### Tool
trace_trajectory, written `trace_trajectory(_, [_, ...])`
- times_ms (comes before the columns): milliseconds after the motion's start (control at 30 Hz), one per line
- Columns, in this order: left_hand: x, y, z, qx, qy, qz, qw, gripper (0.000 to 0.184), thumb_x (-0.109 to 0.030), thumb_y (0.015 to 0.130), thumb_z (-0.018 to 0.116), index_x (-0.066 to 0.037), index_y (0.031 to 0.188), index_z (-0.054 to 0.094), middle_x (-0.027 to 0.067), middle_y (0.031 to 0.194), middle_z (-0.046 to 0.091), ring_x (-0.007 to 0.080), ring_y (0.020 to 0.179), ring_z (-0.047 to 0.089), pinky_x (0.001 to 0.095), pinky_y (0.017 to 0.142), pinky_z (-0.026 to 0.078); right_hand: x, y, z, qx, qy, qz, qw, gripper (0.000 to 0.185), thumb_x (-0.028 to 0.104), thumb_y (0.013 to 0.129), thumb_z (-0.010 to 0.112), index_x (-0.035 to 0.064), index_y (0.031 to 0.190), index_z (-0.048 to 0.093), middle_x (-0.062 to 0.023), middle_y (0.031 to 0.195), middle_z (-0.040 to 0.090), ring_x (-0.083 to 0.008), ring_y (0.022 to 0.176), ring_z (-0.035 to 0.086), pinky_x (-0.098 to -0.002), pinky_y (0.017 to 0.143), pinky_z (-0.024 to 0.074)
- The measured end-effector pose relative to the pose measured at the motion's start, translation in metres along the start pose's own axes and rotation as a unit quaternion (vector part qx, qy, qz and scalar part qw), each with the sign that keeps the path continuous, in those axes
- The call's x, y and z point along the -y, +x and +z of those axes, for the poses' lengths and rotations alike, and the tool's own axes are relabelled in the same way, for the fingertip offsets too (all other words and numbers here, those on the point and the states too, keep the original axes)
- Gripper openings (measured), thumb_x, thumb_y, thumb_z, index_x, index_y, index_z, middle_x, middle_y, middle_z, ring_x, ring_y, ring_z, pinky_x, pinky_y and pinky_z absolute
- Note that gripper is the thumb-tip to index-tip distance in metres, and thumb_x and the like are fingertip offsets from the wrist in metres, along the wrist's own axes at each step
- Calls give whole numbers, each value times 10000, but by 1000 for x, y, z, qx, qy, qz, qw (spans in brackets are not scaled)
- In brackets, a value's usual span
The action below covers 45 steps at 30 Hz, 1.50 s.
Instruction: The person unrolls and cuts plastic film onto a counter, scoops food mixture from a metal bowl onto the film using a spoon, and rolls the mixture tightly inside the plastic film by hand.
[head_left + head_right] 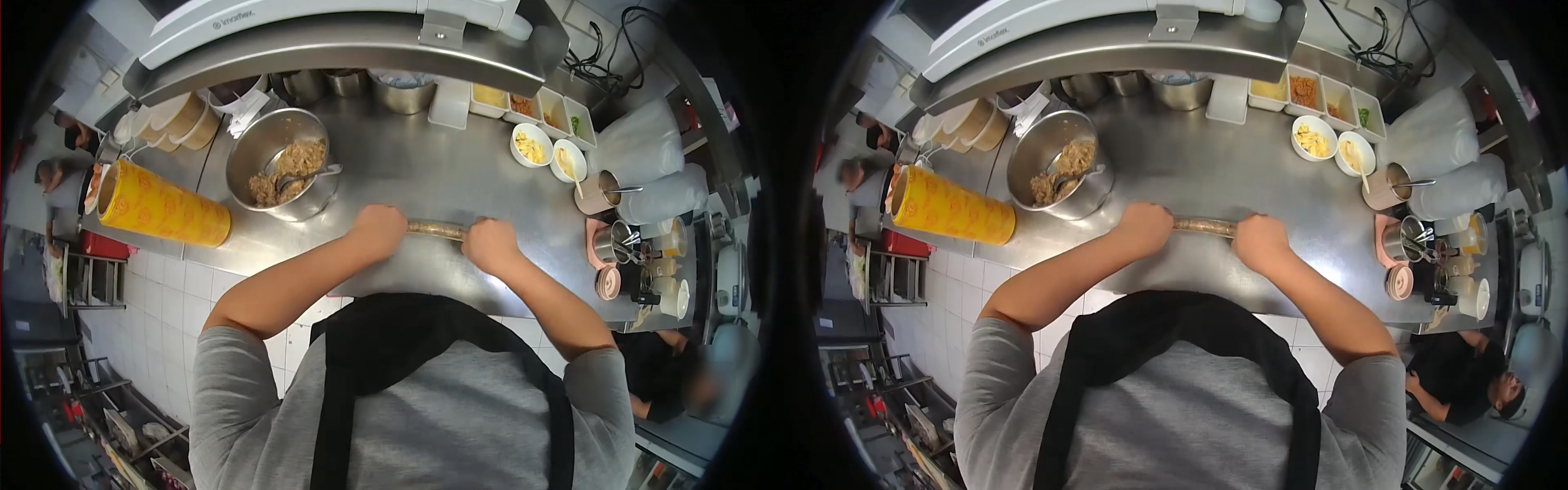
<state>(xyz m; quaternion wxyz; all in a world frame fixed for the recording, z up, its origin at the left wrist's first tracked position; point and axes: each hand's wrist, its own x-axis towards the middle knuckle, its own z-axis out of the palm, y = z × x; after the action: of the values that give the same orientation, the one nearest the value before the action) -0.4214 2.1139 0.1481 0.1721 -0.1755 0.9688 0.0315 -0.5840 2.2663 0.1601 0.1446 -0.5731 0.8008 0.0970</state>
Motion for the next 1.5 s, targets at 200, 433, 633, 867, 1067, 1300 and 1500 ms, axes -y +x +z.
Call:
trace_trajectory(200, [-11,-11,25,-81,-85,-36,992,140,-93,829,577,2,917,630,177,853,687,345,801,690,447,714,556,3,1,35,18,58,58,997,271,245,828,584,18,870,726,-179,977,679,-333,878,683,-427,768,550])
trace_trajectory(433, [-14,-6,65,-257,-190,-39,947,164,-135,800,669,-8,874,595,187,839,649,370,793,645,453,706,533,2,-5,40,-81,83,59,992,245,226,816,619,-2,849,703,-174,955,655,-346,844,676,-438,755,551])
trace_trajectory(633, [-3,-13,84,-352,-265,29,897,55,-62,784,650,-31,829,640,156,827,623,358,828,619,438,712,525,-23,5,71,-235,285,10,929,214,151,753,711,-15,673,605,-183,763,622,-317,682,627,-419,641,508])
trace_trajectory(867, [-3,-4,74,-381,-196,54,902,31,-81,760,669,-55,751,656,107,819,587,305,838,596,399,729,523,-12,5,72,-259,403,13,878,222,119,720,770,-5,651,599,-121,688,600,-233,602,589,-362,584,473])
trace_trajectory(1067, [-5,-2,74,-383,-183,55,904,53,-96,751,680,-55,743,647,97,820,586,291,831,591,387,731,524,-10,-1,80,-262,459,-16,849,114,77,763,750,11,778,659,-90,764,640,-158,643,619,-283,612,504])
trace_trajectory(1300, [-6,-3,75,-382,-187,58,903,45,-86,754,681,-58,761,647,89,837,588,283,842,591,384,739,524,-12,6,99,-247,622,47,742,131,16,835,674,-2,963,661,-55,859,673,-115,724,620,-251,689,507])
trace_trajectory(1500, [-7,-4,75,-380,-192,49,904,45,-83,754,688,-62,778,656,87,858,598,283,864,595,380,753,524,-17,16,116,-197,707,69,676,133,-2,841,666,2,974,664,-37,856,659,-97,755,597,-229,687,481])
